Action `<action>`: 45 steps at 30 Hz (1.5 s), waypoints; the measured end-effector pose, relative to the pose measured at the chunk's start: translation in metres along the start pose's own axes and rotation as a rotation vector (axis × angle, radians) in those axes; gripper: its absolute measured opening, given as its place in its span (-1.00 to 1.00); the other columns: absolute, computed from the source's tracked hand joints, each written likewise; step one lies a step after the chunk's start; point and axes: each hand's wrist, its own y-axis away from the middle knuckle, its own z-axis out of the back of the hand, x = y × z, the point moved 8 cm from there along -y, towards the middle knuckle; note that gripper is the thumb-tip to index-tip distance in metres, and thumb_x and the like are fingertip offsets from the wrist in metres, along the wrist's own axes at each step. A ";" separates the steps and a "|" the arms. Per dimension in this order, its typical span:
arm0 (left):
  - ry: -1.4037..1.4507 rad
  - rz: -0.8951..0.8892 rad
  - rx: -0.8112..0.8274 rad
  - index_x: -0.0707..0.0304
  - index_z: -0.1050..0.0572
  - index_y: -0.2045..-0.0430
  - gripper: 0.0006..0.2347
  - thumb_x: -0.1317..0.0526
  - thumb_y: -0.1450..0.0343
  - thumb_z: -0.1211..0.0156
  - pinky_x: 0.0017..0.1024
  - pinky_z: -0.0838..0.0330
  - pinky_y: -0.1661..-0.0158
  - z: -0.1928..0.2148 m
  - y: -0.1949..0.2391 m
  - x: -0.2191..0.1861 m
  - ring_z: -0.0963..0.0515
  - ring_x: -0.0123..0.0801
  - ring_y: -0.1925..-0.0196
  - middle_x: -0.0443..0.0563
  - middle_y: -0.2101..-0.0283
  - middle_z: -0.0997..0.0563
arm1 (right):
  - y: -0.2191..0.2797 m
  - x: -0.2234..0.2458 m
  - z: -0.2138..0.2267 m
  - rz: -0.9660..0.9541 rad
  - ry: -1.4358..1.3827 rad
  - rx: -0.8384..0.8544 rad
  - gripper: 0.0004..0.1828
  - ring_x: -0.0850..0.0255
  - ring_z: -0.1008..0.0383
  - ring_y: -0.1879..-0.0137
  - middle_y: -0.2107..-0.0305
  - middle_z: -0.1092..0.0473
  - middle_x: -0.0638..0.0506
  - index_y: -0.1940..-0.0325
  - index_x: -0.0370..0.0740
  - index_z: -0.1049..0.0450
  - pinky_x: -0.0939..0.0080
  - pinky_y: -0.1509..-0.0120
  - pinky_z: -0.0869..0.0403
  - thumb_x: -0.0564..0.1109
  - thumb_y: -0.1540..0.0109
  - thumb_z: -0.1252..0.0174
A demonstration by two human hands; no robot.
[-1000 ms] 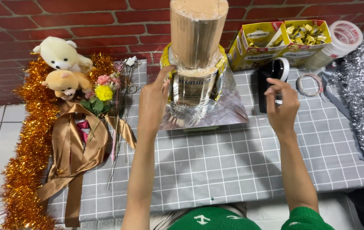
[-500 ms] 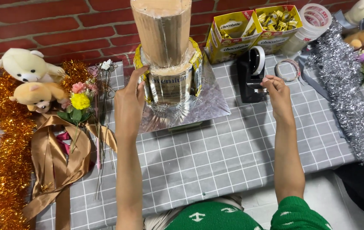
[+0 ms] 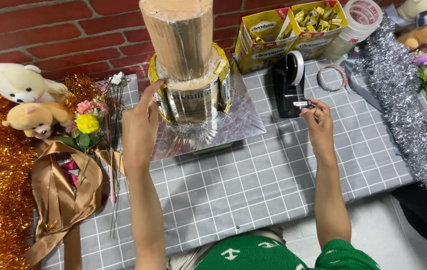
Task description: Sticking chocolate wafer bars onto a cylindrical base using adhesive tape to create a decorative chocolate arrangement.
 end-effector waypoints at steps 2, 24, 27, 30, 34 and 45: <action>-0.003 -0.011 -0.004 0.04 -0.44 -0.21 -0.60 0.49 -0.51 0.01 -0.39 -0.33 0.37 -0.002 -0.001 0.003 -0.18 -0.44 0.79 -0.10 0.81 -0.28 | -0.001 -0.003 0.000 0.024 0.024 0.003 -0.78 0.14 -0.30 -0.27 -0.20 -0.17 -0.09 0.34 -0.29 -0.43 0.12 -0.42 -0.28 -0.17 -0.38 -0.16; 0.049 0.179 0.081 0.29 -0.24 -0.26 -0.64 0.36 -0.53 0.02 -0.26 -0.47 0.45 0.005 0.011 0.020 -0.64 -0.18 0.57 0.58 0.21 -0.62 | 0.066 0.124 -0.133 0.450 0.085 0.441 -0.79 0.29 -0.41 0.71 0.55 -0.56 0.00 -0.04 -0.23 -0.52 0.36 0.46 -0.47 -0.29 -0.31 -0.15; 0.031 0.194 0.109 0.21 -0.31 -0.18 -0.69 0.32 -0.51 -0.02 -0.33 -0.50 0.47 0.004 0.010 0.026 -0.71 -0.13 0.49 0.50 0.18 -0.63 | 0.076 0.150 -0.181 0.554 0.233 0.529 -0.75 0.27 -0.48 0.57 0.49 -0.59 0.14 -0.12 -0.10 -0.49 0.30 0.35 -0.48 -0.16 -0.34 -0.14; 0.034 0.239 0.156 0.21 -0.34 -0.15 -0.71 0.32 -0.51 0.01 -0.30 -0.54 0.43 0.004 0.012 0.030 -0.73 -0.10 0.42 0.53 0.12 -0.61 | 0.078 0.156 -0.217 0.543 0.350 0.589 -0.73 0.19 -0.51 0.50 0.46 -0.59 0.21 -0.15 0.01 -0.42 0.21 0.34 -0.47 -0.02 -0.37 -0.11; 0.105 0.252 0.164 0.36 -0.31 -0.15 -0.71 0.37 -0.51 0.03 -0.21 -0.55 0.35 0.011 0.010 0.018 -0.71 0.07 0.30 0.62 0.16 -0.59 | 0.086 0.177 -0.253 0.566 0.471 0.726 -0.54 0.06 -0.49 0.55 0.37 -0.61 0.06 -0.39 -0.11 -0.21 0.10 0.40 -0.41 -0.09 -0.40 -0.03; 0.013 0.260 0.231 0.50 -0.36 -0.02 -0.70 0.50 -0.38 -0.10 0.04 -0.56 0.27 -0.004 0.010 0.037 -0.66 0.34 0.19 0.65 0.20 -0.59 | 0.069 0.171 -0.292 0.585 0.550 0.646 -0.80 -0.22 -0.58 0.42 0.32 -0.59 -0.08 -0.13 0.03 -0.18 -0.17 0.31 -0.48 0.01 -0.44 0.07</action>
